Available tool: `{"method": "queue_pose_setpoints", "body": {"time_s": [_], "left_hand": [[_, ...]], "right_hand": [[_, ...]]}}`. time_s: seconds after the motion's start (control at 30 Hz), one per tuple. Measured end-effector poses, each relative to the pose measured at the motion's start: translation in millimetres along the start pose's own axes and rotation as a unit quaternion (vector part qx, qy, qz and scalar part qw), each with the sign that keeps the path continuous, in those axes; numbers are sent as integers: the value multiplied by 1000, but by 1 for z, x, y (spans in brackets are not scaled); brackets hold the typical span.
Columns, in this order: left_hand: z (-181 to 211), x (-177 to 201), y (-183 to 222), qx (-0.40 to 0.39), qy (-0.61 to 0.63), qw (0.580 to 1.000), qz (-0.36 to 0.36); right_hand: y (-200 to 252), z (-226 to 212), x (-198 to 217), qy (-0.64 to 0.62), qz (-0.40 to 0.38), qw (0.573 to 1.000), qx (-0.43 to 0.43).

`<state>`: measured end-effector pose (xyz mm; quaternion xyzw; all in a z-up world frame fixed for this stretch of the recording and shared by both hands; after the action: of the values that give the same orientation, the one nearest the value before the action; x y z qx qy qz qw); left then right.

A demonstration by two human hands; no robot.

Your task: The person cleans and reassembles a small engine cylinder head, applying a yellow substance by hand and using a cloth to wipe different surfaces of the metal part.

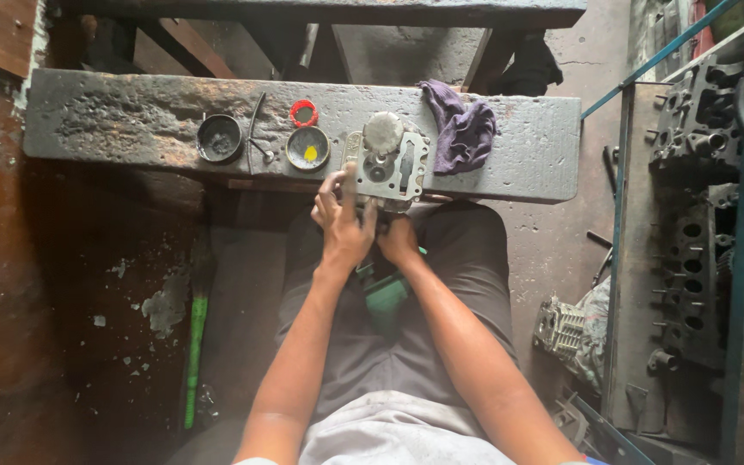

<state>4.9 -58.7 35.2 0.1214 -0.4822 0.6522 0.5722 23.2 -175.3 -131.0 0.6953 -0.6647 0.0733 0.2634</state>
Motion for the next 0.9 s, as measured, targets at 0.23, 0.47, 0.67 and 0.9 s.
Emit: {"method": "queue_pose_setpoints", "body": {"time_s": [0.23, 0.47, 0.67, 0.9], "left_hand": [[-25, -18, 51, 154, 151, 969, 119], [-103, -118, 96, 127, 159, 978, -48], [-133, -155, 88, 154, 132, 972, -120], [-127, -144, 74, 183, 177, 963, -84]], "right_hand": [[-13, 24, -8, 32, 16, 997, -64], [-11, 39, -11, -6, -3, 999, -35], [-26, 91, -44, 167, -84, 978, -88], [-42, 129, -61, 307, -136, 930, -151]]}}
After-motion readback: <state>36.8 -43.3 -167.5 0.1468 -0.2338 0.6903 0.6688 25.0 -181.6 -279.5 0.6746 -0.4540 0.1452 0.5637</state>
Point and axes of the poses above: each hand's wrist, its own y-axis away from the middle knuckle, its own x-axis out of the back of the hand, z = x × y, the point moved 5 cm from there along -y, towards the middle knuckle, and after that the axes turned 14 degrees about -x, right-handed, at the moved point
